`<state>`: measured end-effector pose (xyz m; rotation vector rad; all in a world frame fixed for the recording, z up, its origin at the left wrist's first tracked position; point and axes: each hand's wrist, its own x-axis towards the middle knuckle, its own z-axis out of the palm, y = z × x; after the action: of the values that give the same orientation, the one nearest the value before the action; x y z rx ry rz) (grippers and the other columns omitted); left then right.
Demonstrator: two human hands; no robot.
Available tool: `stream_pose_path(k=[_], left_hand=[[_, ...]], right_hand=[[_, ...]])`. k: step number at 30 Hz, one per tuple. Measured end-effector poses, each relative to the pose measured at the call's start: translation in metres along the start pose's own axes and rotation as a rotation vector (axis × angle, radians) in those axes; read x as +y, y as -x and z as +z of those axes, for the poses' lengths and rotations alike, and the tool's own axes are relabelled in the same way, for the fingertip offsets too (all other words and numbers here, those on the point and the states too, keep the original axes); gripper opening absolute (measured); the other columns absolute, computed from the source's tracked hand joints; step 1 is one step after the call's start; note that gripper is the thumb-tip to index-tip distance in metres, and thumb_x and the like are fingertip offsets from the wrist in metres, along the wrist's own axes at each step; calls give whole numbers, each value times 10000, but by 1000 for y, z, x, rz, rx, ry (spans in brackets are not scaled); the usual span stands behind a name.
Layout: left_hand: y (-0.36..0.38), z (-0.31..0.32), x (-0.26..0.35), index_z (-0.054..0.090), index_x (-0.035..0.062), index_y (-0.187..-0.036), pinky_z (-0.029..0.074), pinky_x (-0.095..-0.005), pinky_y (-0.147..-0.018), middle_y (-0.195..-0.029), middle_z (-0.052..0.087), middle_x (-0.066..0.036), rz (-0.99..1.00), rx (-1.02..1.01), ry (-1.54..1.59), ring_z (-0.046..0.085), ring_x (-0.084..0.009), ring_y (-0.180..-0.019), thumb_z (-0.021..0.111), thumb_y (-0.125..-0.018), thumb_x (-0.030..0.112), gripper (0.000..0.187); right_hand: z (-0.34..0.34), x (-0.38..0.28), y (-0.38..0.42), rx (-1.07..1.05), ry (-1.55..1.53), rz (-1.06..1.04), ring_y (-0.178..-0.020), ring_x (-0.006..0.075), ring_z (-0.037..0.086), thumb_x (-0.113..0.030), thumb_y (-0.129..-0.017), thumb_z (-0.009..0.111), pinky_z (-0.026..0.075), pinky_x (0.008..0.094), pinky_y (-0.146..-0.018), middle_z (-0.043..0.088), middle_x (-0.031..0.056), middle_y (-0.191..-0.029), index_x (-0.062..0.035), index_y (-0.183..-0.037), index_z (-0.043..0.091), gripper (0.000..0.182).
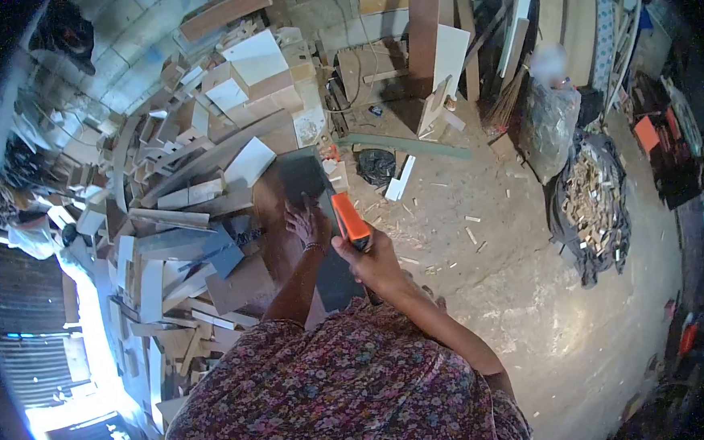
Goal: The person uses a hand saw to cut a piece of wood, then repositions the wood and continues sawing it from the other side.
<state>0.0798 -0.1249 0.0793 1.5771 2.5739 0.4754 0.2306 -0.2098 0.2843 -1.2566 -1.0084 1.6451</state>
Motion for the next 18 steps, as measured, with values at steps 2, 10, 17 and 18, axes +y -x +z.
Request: stream_pose_path(k=[2, 10, 17, 18], left_hand=[[-4, 1, -8, 399, 155, -1269, 258, -543, -916, -1338, 198, -232, 22, 2, 2, 226, -412, -1204, 520, -793, 267, 504], [-19, -9, -15, 434, 160, -1245, 273, -535, -909, -1315, 223, -223, 46, -53, 59, 238, -403, -1184, 574, -767, 302, 518], [-18, -8, -25, 501, 124, -1167, 245, -505, -940, -1239, 304, -239, 200, 10, 143, 279, -408, -1137, 614, -731, 352, 505], [-22, -7, -26, 495, 118, -1168, 228, -515, -951, -1212, 332, -244, 215, -3, 140, 292, -408, -1128, 609, -728, 374, 522]], right_hand=[[6, 7, -2, 0, 180, -132, -411, 83, 454, -352, -787, 627, 369, 239, -368, 449, -4, -530, -41, -828, 488, 343], [2, -1, -1, 9, 117, -29, -418, 81, 453, -342, -784, 630, 372, 241, -365, 456, -5, -546, -24, -898, 498, 363], [-1, 4, 3, 20, 90, -1, -404, 73, 440, -286, -809, 608, 356, 236, -366, 448, -12, -539, -40, -860, 494, 276], [-1, 5, 3, 39, 86, -29, -406, 72, 440, -279, -809, 608, 355, 235, -367, 451, -12, -542, -39, -854, 493, 270]])
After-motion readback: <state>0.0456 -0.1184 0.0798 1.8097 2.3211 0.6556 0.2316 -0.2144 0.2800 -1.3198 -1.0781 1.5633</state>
